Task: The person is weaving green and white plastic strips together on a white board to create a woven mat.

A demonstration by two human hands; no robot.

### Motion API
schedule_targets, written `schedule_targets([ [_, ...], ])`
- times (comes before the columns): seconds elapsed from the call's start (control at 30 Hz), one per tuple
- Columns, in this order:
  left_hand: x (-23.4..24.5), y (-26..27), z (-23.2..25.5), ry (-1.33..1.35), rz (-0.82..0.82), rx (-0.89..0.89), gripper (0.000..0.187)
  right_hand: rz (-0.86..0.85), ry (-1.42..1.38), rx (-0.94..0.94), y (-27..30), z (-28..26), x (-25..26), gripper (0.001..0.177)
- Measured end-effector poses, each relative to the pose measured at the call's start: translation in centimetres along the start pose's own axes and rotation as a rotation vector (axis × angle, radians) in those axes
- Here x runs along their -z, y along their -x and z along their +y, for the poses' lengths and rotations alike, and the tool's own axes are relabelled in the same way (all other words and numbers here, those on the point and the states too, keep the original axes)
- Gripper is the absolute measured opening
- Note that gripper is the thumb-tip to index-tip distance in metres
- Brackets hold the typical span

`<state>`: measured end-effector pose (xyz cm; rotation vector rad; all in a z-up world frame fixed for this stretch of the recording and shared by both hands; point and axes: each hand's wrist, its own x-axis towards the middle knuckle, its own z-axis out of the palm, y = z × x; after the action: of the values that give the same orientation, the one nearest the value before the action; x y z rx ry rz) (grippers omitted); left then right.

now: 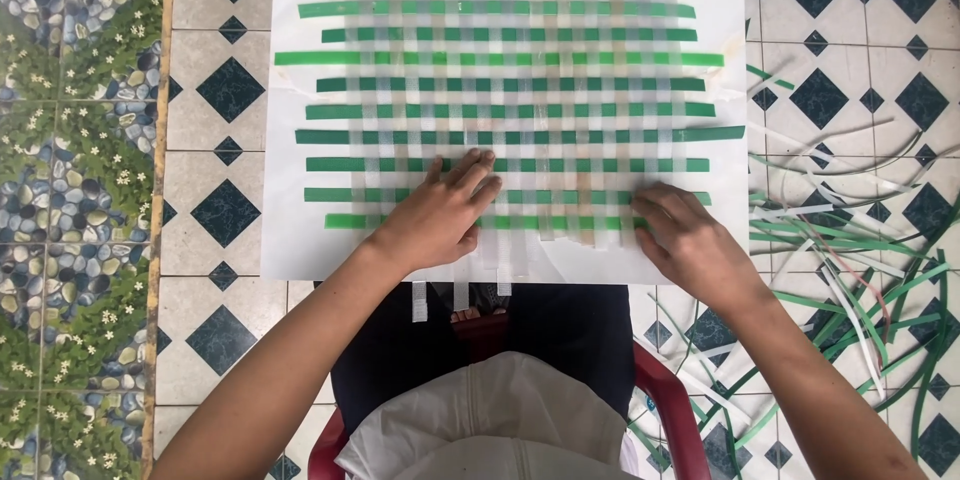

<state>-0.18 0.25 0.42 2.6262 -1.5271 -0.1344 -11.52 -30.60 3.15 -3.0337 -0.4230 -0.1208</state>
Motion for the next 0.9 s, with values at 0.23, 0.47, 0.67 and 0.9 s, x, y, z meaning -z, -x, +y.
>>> schedule_targets([
  [0.23,-1.3,0.5,-0.2,0.026,0.074,-0.036,0.057,0.123,0.099,0.219,0.8,1.5,-2.0,0.025],
  [0.47,-0.4,1.1,0.4,0.208,-0.031,0.090,0.066,0.072,0.119,0.132,1.1,0.3,-1.7,0.025],
  [0.67,-2.9,1.4,0.2,0.075,0.103,0.048,0.065,0.078,0.277,0.145,1.2,0.5,-2.1,0.024],
  [0.9,-2.7,1.4,0.2,0.106,0.111,0.052,0.062,0.003,0.220,0.089,1.2,0.6,-2.4,0.023],
])
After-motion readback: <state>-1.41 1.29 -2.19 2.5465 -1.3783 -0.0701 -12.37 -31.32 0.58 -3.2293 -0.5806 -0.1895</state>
